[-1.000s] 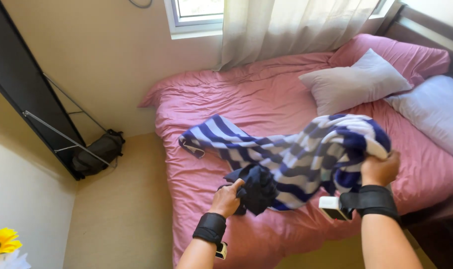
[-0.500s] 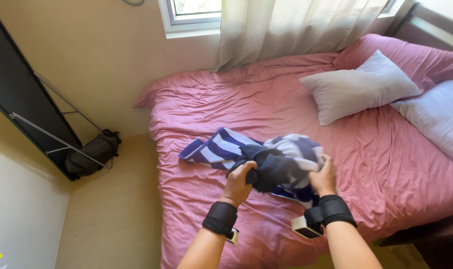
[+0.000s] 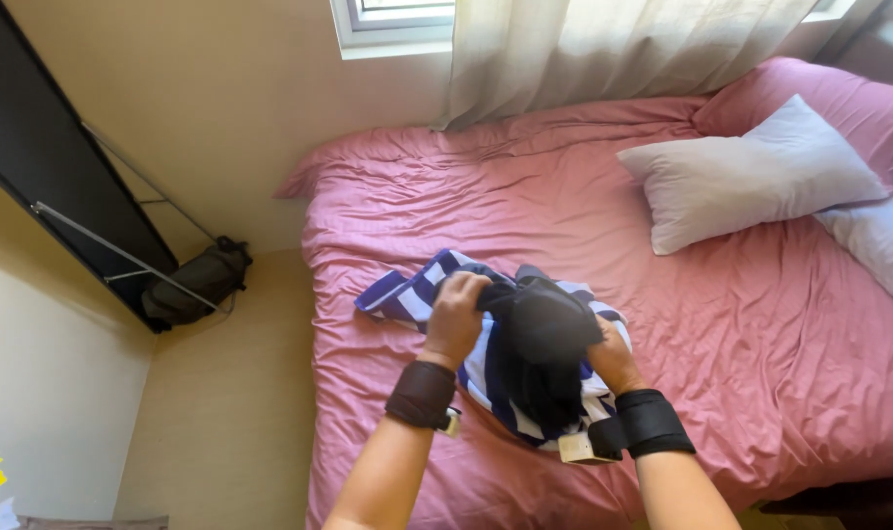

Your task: The person folds a dark t-shirt and a pair of dark shorts on a pink bed, then places them into a wooden wardrobe. They then fold a blue and white striped towel on the bed and place it in the wardrobe as well.

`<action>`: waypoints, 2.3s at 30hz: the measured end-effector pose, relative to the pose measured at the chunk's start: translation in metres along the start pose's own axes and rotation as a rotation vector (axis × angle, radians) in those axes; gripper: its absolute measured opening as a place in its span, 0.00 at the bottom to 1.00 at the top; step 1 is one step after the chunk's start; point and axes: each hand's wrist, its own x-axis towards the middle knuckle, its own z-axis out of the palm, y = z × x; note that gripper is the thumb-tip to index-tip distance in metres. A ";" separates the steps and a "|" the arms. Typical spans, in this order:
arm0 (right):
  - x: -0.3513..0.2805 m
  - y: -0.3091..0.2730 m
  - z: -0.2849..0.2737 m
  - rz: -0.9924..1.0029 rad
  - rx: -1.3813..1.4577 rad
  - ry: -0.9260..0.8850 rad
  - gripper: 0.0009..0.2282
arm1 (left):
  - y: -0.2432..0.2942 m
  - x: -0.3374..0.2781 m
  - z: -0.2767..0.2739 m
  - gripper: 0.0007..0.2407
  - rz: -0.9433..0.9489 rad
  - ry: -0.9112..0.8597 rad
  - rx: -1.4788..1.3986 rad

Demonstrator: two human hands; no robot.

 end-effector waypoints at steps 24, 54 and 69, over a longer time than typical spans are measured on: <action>-0.011 0.050 -0.075 0.327 -0.729 -0.409 0.09 | 0.009 -0.136 0.174 0.13 -1.141 -0.931 0.281; -0.038 0.079 0.104 -0.247 -1.195 -0.592 0.08 | -0.006 -0.142 0.018 0.24 -0.563 -0.419 -0.318; -0.019 0.027 0.131 -0.556 -1.174 -0.533 0.13 | -0.027 -0.130 0.011 0.24 -0.474 -0.386 -0.391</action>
